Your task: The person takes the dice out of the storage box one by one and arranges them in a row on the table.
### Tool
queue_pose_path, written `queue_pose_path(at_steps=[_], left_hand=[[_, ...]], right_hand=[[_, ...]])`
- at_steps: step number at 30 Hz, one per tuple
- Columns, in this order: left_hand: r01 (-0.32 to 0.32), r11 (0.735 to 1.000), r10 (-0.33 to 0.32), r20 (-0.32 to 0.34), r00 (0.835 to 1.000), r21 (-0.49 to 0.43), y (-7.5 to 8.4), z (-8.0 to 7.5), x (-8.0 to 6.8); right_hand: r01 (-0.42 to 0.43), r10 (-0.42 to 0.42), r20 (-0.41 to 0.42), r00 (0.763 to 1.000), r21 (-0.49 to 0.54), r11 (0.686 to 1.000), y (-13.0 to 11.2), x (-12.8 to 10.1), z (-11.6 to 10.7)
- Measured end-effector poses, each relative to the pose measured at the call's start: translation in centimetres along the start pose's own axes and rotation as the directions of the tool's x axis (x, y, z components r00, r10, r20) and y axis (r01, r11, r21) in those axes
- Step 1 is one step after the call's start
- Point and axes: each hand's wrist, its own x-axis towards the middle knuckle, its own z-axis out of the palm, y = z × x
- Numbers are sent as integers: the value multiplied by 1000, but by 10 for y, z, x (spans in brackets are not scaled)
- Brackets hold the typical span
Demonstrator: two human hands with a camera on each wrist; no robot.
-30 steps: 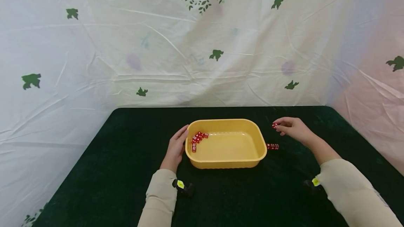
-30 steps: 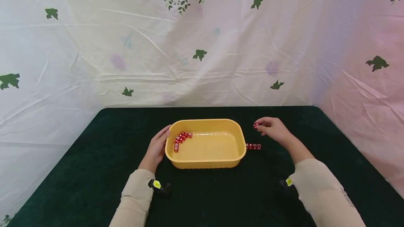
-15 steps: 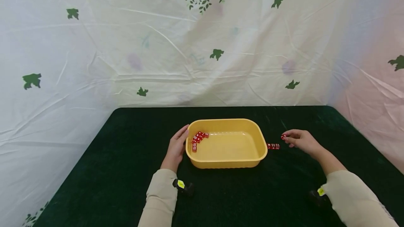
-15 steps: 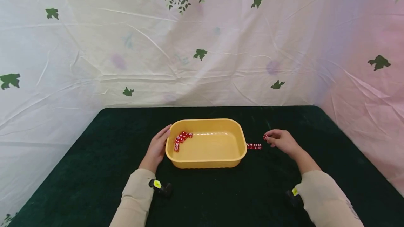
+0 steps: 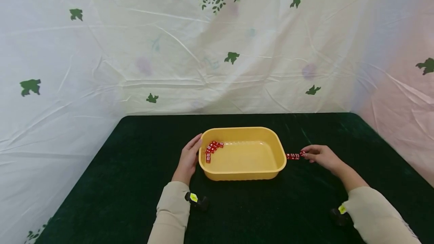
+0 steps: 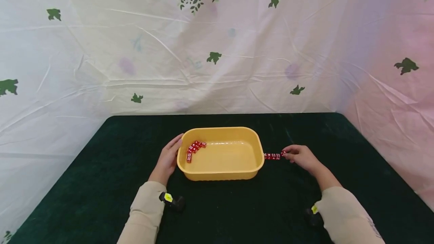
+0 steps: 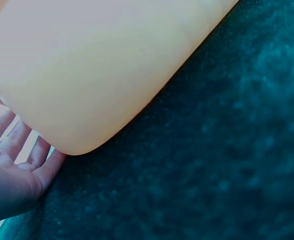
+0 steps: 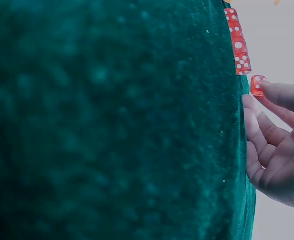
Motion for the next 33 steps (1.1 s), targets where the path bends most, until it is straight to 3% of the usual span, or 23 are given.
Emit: queue_pose_path(at_steps=[33], left_hand=[[4, 1000, -4, -3, 1000, -5, 3, 3, -5]], right_hand=[[-22, 22, 10, 1000, -30, 999, 3, 0, 2]])
